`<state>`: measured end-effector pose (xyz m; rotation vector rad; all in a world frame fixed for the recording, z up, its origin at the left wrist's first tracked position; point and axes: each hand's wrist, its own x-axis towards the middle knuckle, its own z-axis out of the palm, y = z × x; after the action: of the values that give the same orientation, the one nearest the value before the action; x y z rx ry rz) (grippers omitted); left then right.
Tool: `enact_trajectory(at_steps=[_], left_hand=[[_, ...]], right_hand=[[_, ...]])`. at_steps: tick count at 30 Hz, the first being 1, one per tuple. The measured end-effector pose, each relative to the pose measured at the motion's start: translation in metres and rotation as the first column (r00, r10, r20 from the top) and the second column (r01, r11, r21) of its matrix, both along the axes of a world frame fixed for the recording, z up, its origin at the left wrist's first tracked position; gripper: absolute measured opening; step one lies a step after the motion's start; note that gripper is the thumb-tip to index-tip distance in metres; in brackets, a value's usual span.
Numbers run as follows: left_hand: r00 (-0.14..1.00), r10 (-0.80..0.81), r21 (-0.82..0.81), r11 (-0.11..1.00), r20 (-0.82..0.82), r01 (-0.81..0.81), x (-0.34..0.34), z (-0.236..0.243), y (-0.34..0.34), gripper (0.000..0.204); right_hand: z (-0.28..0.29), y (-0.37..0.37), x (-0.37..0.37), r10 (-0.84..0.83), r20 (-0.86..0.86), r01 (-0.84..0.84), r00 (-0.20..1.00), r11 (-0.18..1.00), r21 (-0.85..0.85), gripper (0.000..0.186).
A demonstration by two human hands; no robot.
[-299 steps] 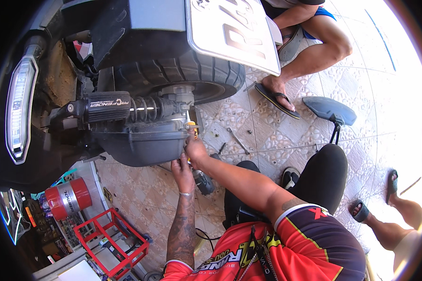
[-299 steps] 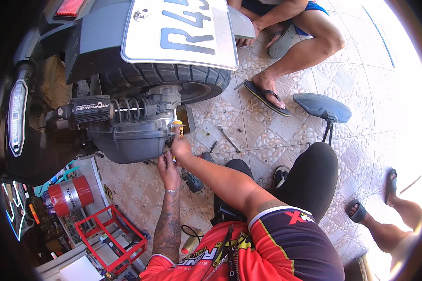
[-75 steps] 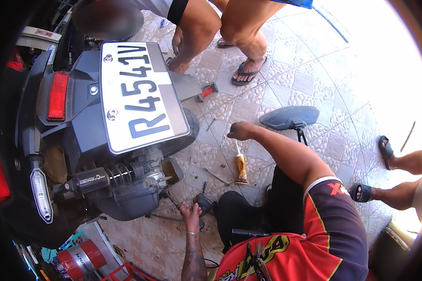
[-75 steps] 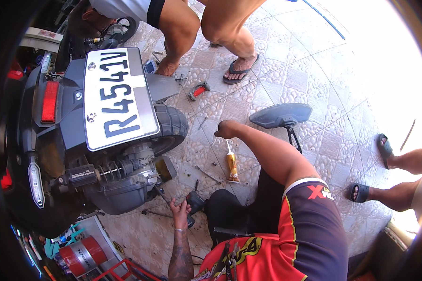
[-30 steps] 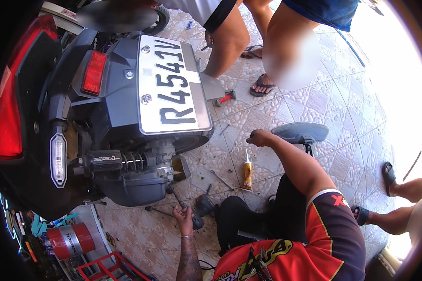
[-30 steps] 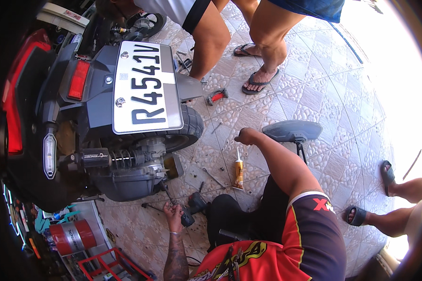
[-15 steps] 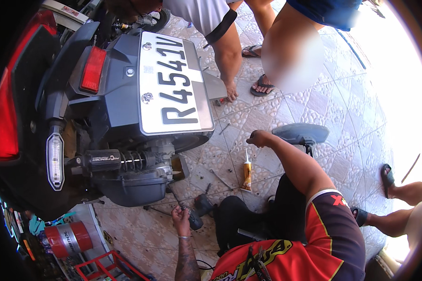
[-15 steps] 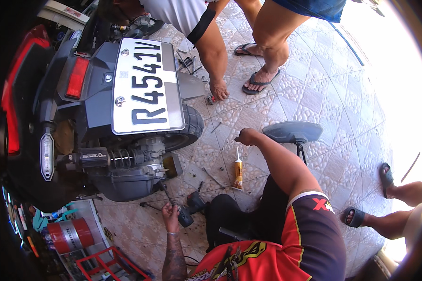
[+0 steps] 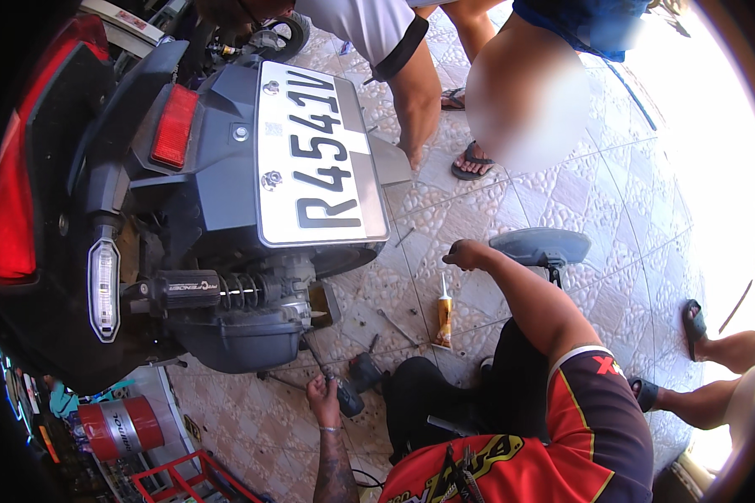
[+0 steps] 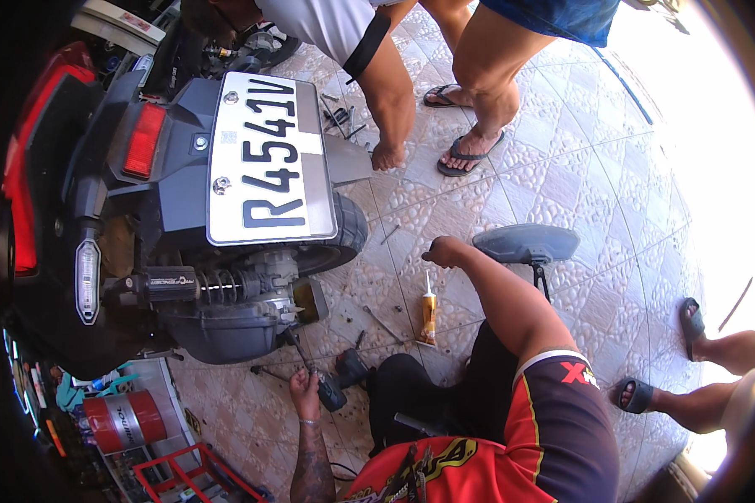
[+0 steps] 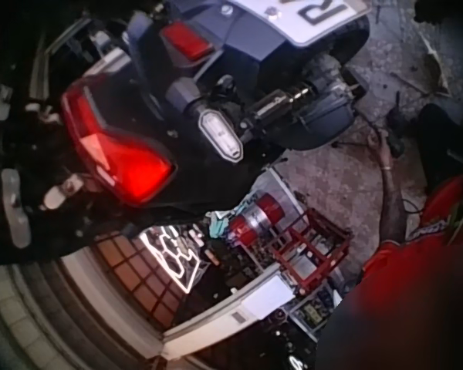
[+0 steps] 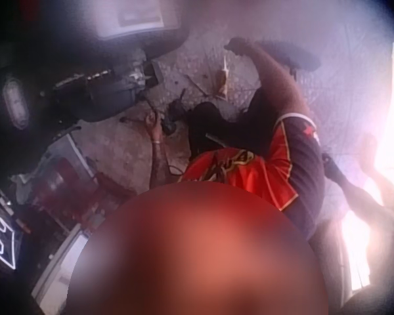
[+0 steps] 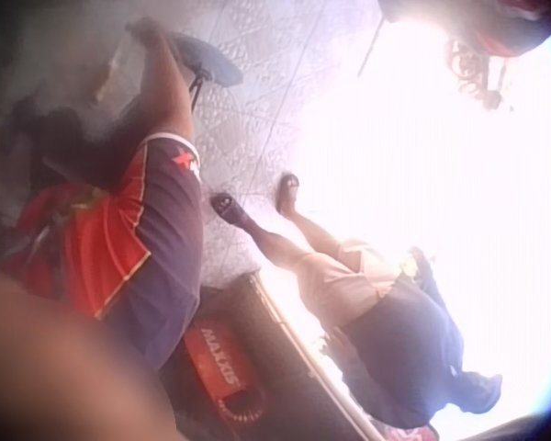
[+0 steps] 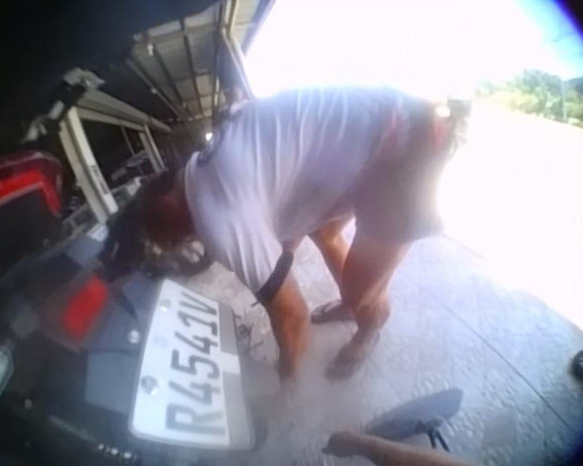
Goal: The person kneels beside a motorcycle and applies a substance from a tube to the rear wheel hub area, then uses a cordless impact wrench to tighten bolts on the rear axle. The person later stands, retrieves a bottle of oil from a tool cart, and opens it.
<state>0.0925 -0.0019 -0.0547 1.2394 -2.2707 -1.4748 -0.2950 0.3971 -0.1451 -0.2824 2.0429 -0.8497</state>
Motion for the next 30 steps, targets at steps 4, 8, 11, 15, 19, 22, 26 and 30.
enact_trajectory(at_steps=[4, 8, 11, 15, 19, 22, 26, 30], left_hand=[[0.999, -0.029, -0.050, 0.998, 0.021, 0.030, 0.002, -0.003, -0.002, 0.044], [0.999, -0.027, -0.087, 0.996, 0.032, 0.029, 0.002, -0.003, -0.002, 0.047], [0.999, -0.041, -0.073, 0.997, 0.005, 0.041, 0.002, -0.007, -0.004, 0.052], [0.997, -0.052, -0.146, 0.988, 0.051, 0.059, 0.006, -0.015, -0.007, 0.059], [0.997, -0.055, -0.193, 0.979, 0.052, 0.064, 0.011, -0.025, -0.014, 0.067], [0.994, -0.073, -0.208, 0.974, 0.081, 0.088, 0.014, -0.030, -0.019, 0.072], [0.996, -0.039, -0.133, 0.990, 0.076, 0.048, 0.014, -0.032, -0.018, 0.076], [0.996, -0.080, -0.211, 0.974, 0.041, 0.087, 0.015, -0.030, -0.013, 0.078]], right_hand=[[0.001, 0.000, 0.000, -0.013, -0.002, 0.013, 1.000, 1.000, -0.009, 0.057], [0.002, 0.000, 0.000, -0.015, -0.007, 0.015, 1.000, 1.000, -0.002, 0.056], [0.004, 0.000, 0.000, -0.025, -0.017, 0.025, 1.000, 1.000, 0.002, 0.056], [0.005, -0.001, 0.000, -0.014, -0.004, 0.015, 1.000, 1.000, 0.022, 0.056], [0.002, -0.002, 0.000, 0.010, -0.004, -0.010, 1.000, 0.999, 0.034, 0.057], [-0.002, -0.004, -0.001, -0.006, 0.032, 0.004, 0.999, 0.998, 0.064, 0.050], [-0.003, -0.004, 0.000, -0.003, 0.011, 0.002, 1.000, 0.999, 0.037, 0.051], [0.000, -0.001, 0.002, 0.007, -0.038, -0.007, 0.999, 1.000, 0.005, 0.055]])
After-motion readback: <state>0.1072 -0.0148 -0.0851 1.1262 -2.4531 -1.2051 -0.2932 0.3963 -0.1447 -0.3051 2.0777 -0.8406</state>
